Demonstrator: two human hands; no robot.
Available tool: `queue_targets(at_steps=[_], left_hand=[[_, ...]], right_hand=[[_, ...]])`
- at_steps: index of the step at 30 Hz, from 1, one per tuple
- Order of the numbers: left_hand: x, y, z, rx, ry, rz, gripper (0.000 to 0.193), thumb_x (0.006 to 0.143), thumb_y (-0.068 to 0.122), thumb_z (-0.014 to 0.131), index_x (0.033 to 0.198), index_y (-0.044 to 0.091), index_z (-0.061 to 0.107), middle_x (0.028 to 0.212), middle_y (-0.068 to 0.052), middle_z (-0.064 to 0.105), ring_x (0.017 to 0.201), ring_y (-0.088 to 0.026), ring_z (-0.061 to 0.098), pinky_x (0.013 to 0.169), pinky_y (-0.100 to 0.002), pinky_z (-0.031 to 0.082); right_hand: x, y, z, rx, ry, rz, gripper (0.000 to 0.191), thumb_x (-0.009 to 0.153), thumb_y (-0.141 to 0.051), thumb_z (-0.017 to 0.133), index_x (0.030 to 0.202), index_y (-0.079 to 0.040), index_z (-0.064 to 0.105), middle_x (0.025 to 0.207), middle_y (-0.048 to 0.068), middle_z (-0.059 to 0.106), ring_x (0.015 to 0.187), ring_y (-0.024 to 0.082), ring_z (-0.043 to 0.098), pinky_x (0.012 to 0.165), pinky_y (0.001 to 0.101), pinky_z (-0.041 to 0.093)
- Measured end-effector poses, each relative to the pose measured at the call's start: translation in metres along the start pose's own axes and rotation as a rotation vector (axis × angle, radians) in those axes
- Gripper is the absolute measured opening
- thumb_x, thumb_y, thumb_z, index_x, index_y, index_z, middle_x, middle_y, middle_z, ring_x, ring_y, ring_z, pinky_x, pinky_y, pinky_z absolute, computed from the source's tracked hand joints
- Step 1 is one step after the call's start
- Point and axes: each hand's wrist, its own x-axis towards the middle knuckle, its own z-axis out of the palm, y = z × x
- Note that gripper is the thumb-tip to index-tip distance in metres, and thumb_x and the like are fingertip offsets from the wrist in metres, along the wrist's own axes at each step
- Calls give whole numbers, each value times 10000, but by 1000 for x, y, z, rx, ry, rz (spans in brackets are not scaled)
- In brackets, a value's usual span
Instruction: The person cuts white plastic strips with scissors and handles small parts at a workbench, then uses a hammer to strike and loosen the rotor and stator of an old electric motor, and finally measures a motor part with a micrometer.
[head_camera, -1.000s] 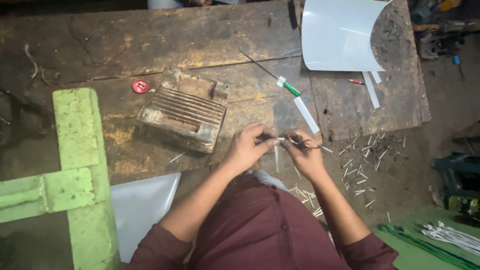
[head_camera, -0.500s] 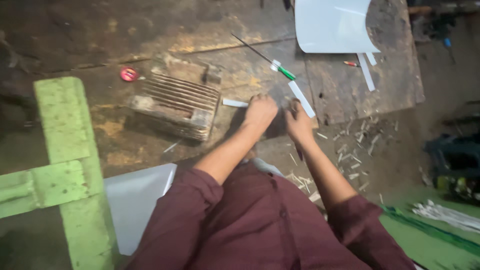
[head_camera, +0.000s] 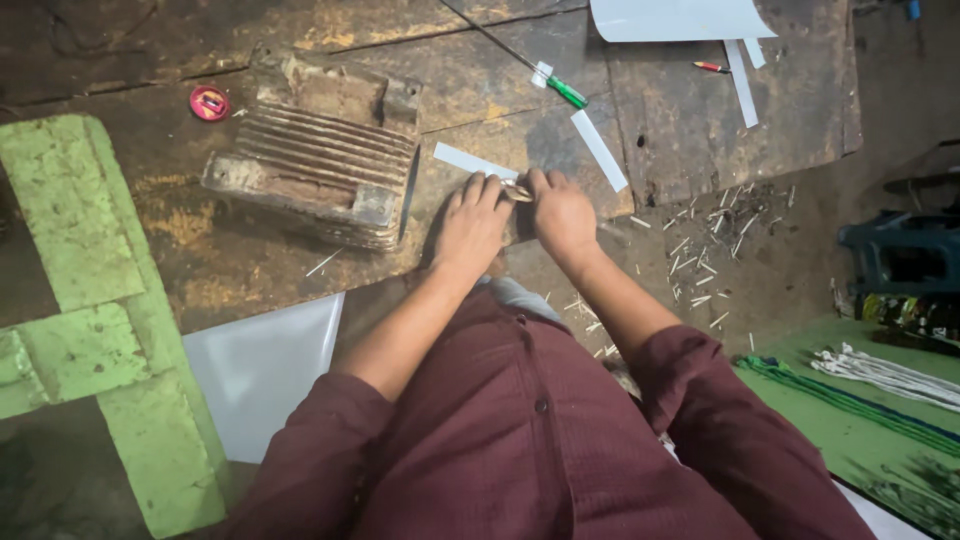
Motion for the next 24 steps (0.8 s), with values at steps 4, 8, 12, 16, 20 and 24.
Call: queue_targets(at_steps=[4, 8, 12, 16, 20, 24], left_hand=[[0, 1, -2, 12, 21, -1, 444, 861, 173, 604, 1296, 95, 652, 1265, -107, 591, 1278, -315, 520, 979, -454, 472], [-1, -4, -10, 2, 23, 29, 409, 861, 158, 608, 1265, 126, 665, 1222, -78, 598, 1252, -294, 525, 972, -466, 469], [6, -8, -15, -38, -23, 25, 299, 909, 158, 604, 1201, 136, 664, 1265, -65, 603, 1213, -285, 545, 975, -443, 479], [15, -6, -13, -24, 99, 86, 272, 830, 162, 598, 1095, 155, 657, 1278, -61, 610, 1163, -282, 563, 913, -427, 504], [28, -11, -17, 4, 48, 271, 181, 885, 174, 604, 1062, 157, 640, 1184, -61, 598, 1132, -285, 596, 835, -429, 546], [41, -5, -32, -88, 52, 179, 215, 896, 113, 601, 1110, 113, 622, 1161, -91, 584, 1072, -294, 640, 778, -433, 572]], right_hand=[[19, 10, -10, 94, -173, 107, 340, 986, -292, 622, 1299, -160, 630, 974, 228, 690, 900, 453, 669, 765, 538, 521], [15, 10, -13, 153, -147, 0, 288, 956, -297, 665, 1181, -117, 658, 1014, 231, 698, 915, 459, 669, 763, 526, 531], [3, 3, -5, -18, -11, -93, 265, 905, -138, 613, 1162, -95, 662, 1060, 225, 716, 912, 458, 685, 743, 524, 545], [25, 23, -1, 47, -196, -3, 310, 934, -151, 625, 1239, -95, 625, 1037, 244, 691, 940, 460, 667, 804, 543, 529], [38, 52, -7, 125, -64, -23, 305, 970, -166, 675, 1252, -72, 606, 1104, 245, 676, 1030, 453, 644, 879, 529, 520], [18, 66, -22, 188, 163, -6, 369, 924, -155, 741, 1244, -32, 605, 1158, 248, 658, 1073, 458, 612, 904, 528, 492]])
